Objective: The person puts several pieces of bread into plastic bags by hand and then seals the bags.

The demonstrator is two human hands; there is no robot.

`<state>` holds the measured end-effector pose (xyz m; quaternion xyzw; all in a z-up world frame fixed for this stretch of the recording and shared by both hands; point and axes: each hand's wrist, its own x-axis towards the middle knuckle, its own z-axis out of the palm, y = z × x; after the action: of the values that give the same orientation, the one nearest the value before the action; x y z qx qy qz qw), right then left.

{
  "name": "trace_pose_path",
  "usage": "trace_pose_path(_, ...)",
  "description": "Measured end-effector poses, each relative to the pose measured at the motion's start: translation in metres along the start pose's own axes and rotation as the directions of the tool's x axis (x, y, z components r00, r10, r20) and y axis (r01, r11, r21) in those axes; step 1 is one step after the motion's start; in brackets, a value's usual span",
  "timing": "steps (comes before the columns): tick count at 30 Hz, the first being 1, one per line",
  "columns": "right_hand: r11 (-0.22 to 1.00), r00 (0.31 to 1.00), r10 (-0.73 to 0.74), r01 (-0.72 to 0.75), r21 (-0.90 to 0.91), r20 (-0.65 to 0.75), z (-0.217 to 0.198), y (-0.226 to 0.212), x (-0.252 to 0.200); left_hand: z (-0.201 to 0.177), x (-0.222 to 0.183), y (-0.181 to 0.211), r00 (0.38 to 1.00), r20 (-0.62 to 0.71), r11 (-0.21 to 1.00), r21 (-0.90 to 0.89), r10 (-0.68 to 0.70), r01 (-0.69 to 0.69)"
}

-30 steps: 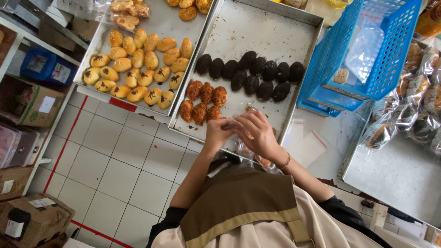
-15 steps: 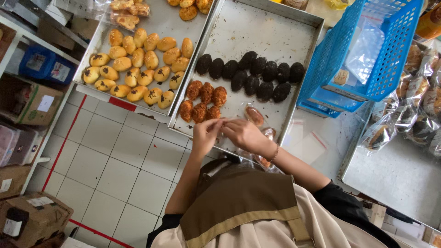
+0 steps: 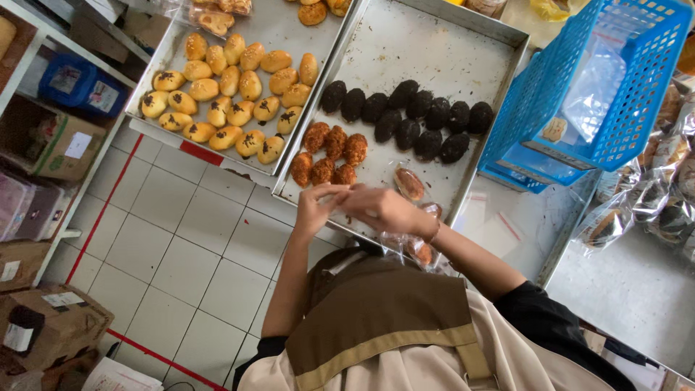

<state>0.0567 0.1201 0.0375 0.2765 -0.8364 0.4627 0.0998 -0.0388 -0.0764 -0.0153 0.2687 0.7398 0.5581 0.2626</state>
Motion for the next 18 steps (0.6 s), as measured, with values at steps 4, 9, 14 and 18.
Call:
trace_pose_path(4, 0.909, 0.825, 0.388, -0.416, 0.022, -0.411, 0.024, 0.070, -0.021, -0.003, -0.001, -0.017, 0.900, -0.367, 0.969, 0.161, 0.237, -0.190)
trace_pose_path(9, 0.506, 0.490, 0.856, -0.724, -0.469, 0.167, 0.046, 0.103, -0.006, -0.002, -0.010, -0.004, 0.799, -0.568, 0.980, 0.111, 0.199, -0.166)
trace_pose_path(14, 0.513, 0.475, 0.847, -0.848, -0.134, 0.237, 0.061, 0.101, -0.008, -0.008, -0.015, 0.006, 0.801, -0.565, 0.980, 0.123, 0.200, -0.158)
trace_pose_path(18, 0.564, 0.562, 0.808, -0.825, 0.045, 0.180, 0.056, 0.087, -0.005, -0.008, -0.014, 0.003, 0.802, -0.551, 0.973, 0.126, 0.229, -0.191)
